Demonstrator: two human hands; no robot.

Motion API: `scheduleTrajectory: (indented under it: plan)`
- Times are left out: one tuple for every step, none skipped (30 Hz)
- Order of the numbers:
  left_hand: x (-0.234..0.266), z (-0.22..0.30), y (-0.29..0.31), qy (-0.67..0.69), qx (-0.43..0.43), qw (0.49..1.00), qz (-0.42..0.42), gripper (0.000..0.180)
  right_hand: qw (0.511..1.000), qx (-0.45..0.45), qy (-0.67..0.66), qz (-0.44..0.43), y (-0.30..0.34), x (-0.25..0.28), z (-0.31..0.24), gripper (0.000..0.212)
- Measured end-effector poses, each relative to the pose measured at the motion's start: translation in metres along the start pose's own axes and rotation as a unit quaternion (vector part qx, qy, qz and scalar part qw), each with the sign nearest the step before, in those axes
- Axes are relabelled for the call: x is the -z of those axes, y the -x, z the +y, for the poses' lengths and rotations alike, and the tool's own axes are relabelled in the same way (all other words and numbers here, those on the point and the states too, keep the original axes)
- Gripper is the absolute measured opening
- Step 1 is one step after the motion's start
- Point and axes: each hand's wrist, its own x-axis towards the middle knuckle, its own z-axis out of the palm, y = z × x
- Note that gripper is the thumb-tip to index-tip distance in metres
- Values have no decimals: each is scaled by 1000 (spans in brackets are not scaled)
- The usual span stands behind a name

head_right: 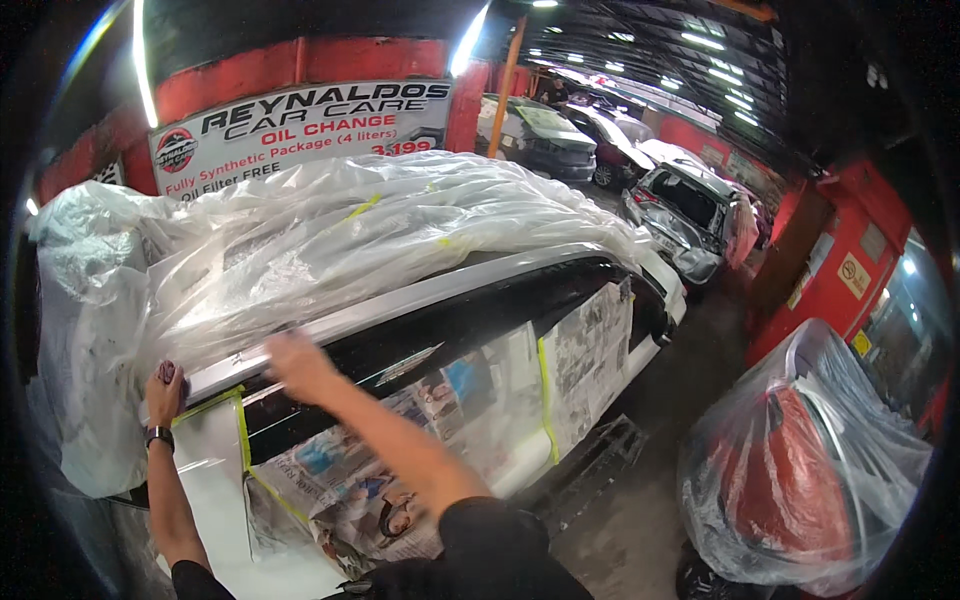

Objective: The person sands the black trim of a white car using a sanding block and a cloth, while the surrounding areas are masked off with newspaper and plastic.

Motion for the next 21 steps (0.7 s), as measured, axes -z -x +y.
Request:
scheduleTrajectory:
  plan:
    - [-10,2,2,-6,-4,999,36,42,990,6,55,128,24,11,32,44]
    - [-14,1,9,-20,-2,997,75,42,990,-36,83,108,44,34,54,45]
    - [-14,6,13,-34,-3,993,116,42,986,-75,119,90,63,57,72,46]
    - [-16,29,13,-71,-4,988,140,43,962,-48,225,150,82,69,88,51]
    - [-15,46,10,-57,16,990,127,43,963,-54,220,146,74,67,88,52]
    - [-9,58,10,-50,35,993,105,43,966,-68,207,140,62,52,77,54]
    - [-9,62,11,-46,55,995,74,43,969,-89,192,130,53,32,61,55]
    - [-10,60,11,-47,52,995,77,43,981,-91,137,98,33,10,36,56]
    - [-12,56,7,-49,47,994,83,43,990,-91,80,69,10,-12,9,58]
    - [-14,55,4,-50,36,994,85,43,988,-61,99,98,-11,-36,-13,55]
    - [-13,51,5,-50,37,995,81,43,985,-28,118,125,-21,-50,-27,52]
    - [-15,48,3,-42,38,995,83,43,992,-7,84,94,-21,-46,-23,52]
    - [-15,45,1,-36,37,995,79,43,997,7,48,63,-19,-39,-14,51]
    - [-17,38,0,-40,24,996,77,42,999,20,17,28,-15,-28,-3,51]
    - [-14,30,4,-43,10,996,73,42,996,6,85,2,2,-8,16,48]
    - [-13,27,7,-42,-6,996,74,42,996,-15,86,-11,19,19,36,47]
    - [-12,31,14,-54,18,994,94,43,994,-76,79,-17,37,50,52,47]
    - [-19,28,12,-59,3,988,139,43,985,-74,146,56,58,57,86,46]
    - [-21,25,15,-71,1,980,186,44,978,-81,173,84,69,71,93,47]
    - [-18,22,10,-68,19,983,169,44,973,-86,194,94,61,61,86,46]
    - [-16,31,7,-59,37,988,139,45,966,-101,219,96,54,50,72,45]
